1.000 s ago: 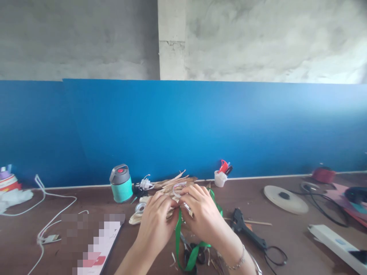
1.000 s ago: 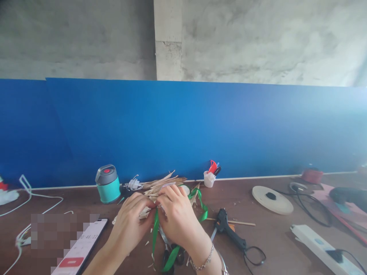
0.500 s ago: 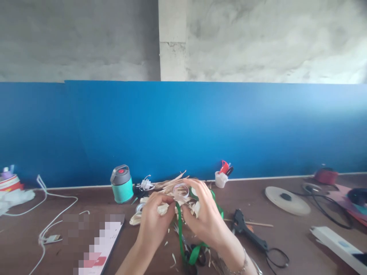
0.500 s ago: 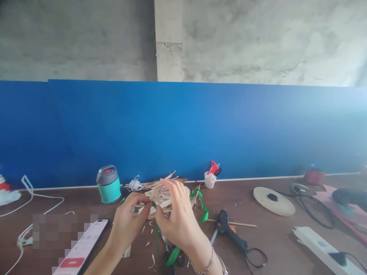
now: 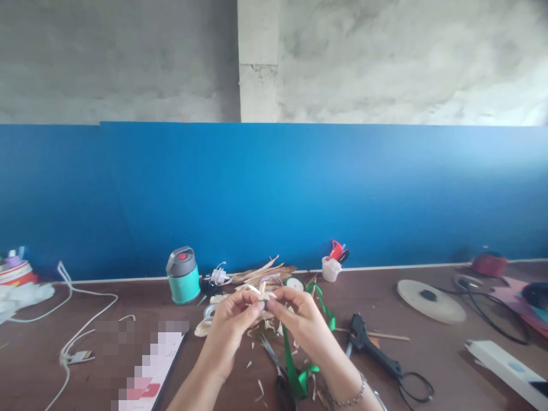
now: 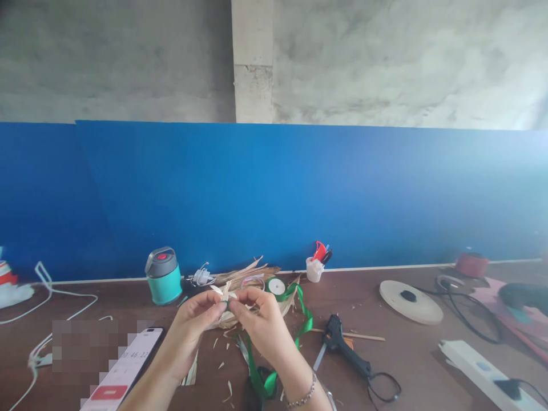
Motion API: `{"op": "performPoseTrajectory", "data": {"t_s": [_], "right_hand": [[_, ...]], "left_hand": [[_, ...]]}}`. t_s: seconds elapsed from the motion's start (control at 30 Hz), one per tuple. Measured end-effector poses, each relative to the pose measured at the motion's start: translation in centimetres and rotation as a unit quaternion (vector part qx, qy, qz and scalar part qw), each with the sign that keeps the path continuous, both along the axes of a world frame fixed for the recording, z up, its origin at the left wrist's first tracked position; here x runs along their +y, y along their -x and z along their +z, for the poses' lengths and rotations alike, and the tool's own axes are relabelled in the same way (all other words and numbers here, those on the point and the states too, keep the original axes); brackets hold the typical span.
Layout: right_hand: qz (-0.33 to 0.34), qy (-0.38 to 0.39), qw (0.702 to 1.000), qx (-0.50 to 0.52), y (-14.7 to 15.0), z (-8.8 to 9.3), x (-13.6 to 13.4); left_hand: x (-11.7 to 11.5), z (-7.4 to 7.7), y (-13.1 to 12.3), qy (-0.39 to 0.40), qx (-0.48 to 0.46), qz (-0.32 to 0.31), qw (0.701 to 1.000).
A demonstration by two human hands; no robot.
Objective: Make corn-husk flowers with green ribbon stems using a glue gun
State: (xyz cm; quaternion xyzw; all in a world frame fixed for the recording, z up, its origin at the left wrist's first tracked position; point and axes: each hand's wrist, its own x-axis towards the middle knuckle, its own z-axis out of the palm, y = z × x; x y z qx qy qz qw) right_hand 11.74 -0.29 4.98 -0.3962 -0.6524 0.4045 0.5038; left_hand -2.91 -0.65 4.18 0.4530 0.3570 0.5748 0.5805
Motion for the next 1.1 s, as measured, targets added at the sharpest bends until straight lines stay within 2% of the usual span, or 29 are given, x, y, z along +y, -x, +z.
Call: {"op": "performPoseTrajectory", "data": {"t_s": [0.1, 0.33, 0.5, 0.67, 0.8, 0.93, 1.1], "right_hand": [[0.007, 0.010, 1.000, 0.012, -0.13, 0.28, -0.24], [-0.029, -0.003, 0.999, -0.021, 0.14, 0.76, -0.73], [-0.021, 0.008, 1.000, -0.006, -0.12, 0.50, -0.18], [-0.008, -0.021, 1.000, 0.022, -0.25, 0.49, -0.16], [0.005, -0.006, 0.999, 0.033, -0.16, 0.33, -0.27], [-0.004, -0.034, 0.999, 0.008, -0.12, 0.60, -0.49], [-0.005, -0.047, 0.999, 0.005, -0.22, 0.68, -0.60]], "left_hand": [[-0.15, -0.03, -0.01, 0.001, -0.015, -0.026, 1.000], [-0.05, -0.52, -0.15, -0.004, -0.022, -0.031, 0.999], [-0.09, -0.48, -0.16, -0.008, -0.023, -0.016, 1.000], [-0.30, 0.14, -0.14, -0.018, -0.020, -0.043, 0.999], [-0.34, 0.23, -0.17, -0.016, -0.028, -0.049, 0.998], [-0.25, -0.02, -0.19, 0.000, -0.042, -0.032, 0.999], [-0.15, -0.07, 0.02, 0.002, -0.044, -0.051, 0.998]]}}
